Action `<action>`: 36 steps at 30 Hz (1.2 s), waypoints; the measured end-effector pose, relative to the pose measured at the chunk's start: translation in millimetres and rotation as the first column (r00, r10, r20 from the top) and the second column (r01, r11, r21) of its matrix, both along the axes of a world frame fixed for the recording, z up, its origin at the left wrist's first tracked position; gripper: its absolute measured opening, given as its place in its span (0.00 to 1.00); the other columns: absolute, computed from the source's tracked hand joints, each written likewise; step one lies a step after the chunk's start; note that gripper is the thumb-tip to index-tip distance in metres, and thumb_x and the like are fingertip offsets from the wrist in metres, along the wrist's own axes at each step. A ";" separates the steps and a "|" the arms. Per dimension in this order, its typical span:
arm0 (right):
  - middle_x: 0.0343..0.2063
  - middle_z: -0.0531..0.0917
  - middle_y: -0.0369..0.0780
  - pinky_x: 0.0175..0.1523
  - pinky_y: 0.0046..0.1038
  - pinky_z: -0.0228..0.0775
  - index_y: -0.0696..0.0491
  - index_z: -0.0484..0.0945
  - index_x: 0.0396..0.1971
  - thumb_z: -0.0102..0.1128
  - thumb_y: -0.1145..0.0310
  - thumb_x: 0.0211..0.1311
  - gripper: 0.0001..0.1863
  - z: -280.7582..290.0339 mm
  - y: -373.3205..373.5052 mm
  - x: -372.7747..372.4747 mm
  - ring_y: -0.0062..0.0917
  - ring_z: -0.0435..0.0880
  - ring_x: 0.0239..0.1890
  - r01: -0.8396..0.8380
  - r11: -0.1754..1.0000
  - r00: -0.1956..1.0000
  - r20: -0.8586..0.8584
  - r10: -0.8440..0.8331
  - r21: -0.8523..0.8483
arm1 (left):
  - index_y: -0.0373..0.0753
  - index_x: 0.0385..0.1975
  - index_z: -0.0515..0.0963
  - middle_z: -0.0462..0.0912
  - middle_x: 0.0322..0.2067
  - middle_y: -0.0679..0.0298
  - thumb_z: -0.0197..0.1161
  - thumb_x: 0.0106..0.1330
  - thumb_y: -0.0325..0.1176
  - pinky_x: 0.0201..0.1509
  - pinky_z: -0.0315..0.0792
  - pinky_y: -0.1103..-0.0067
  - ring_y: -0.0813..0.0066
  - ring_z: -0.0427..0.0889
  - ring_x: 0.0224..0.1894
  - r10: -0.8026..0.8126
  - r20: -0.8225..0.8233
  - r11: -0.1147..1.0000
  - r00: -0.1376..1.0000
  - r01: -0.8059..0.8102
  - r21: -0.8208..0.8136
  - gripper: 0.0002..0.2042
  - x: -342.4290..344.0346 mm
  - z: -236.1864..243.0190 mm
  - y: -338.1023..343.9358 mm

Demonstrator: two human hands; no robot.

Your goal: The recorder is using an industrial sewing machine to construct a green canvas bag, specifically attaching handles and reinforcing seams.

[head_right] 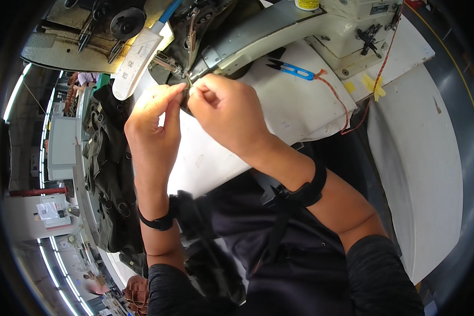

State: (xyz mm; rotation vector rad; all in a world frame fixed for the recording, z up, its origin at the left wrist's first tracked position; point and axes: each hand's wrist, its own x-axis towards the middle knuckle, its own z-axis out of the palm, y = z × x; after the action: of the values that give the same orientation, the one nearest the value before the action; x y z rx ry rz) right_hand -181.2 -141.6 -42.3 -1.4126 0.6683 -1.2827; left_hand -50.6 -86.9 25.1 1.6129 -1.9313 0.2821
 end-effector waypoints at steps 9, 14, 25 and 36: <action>0.24 0.83 0.31 0.30 0.14 0.69 0.60 0.81 0.32 0.61 0.75 0.71 0.06 -0.8 5.4 7.0 0.07 0.77 0.26 0.000 0.996 0.999 0.050 -0.004 0.086 | 0.38 0.44 0.86 0.85 0.37 0.60 0.69 0.63 0.21 0.46 0.75 0.69 0.60 0.83 0.38 0.066 0.050 0.976 0.997 -0.054 -0.211 0.10 -9.0 -23.4 3.0; 0.26 0.86 0.36 0.32 0.17 0.76 0.61 0.83 0.36 0.59 0.73 0.73 0.08 3.4 9.1 1.5 0.13 0.82 0.26 -0.144 0.967 0.966 0.244 0.090 0.211 | 0.38 0.46 0.86 0.85 0.38 0.61 0.72 0.60 0.21 0.46 0.75 0.70 0.64 0.84 0.40 0.055 0.113 0.950 0.992 -0.017 -0.311 0.14 -6.1 -31.4 5.8; 0.25 0.86 0.36 0.33 0.17 0.76 0.61 0.86 0.41 0.61 0.71 0.73 0.09 10.4 4.9 -8.9 0.14 0.82 0.25 -0.218 0.946 0.964 0.203 0.171 0.238 | 0.36 0.45 0.86 0.85 0.39 0.60 0.73 0.57 0.18 0.43 0.76 0.71 0.63 0.84 0.39 -0.021 0.122 0.926 0.992 0.065 -0.371 0.15 1.1 -34.0 2.4; 0.23 0.83 0.34 0.28 0.15 0.67 0.62 0.86 0.38 0.60 0.70 0.73 0.10 13.8 6.3 -10.2 0.12 0.76 0.22 -0.214 0.940 0.971 0.161 0.175 0.267 | 0.36 0.48 0.84 0.84 0.42 0.58 0.72 0.58 0.21 0.45 0.78 0.67 0.58 0.84 0.42 -0.083 -0.084 0.960 0.993 0.057 -0.276 0.16 2.5 -42.6 10.9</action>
State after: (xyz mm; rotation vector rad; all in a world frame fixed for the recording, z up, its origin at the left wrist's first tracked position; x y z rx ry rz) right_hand -191.4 -135.4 -28.5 -1.1166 0.5781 -1.0689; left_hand -48.1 -76.0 -17.5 1.3507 -1.7862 0.4160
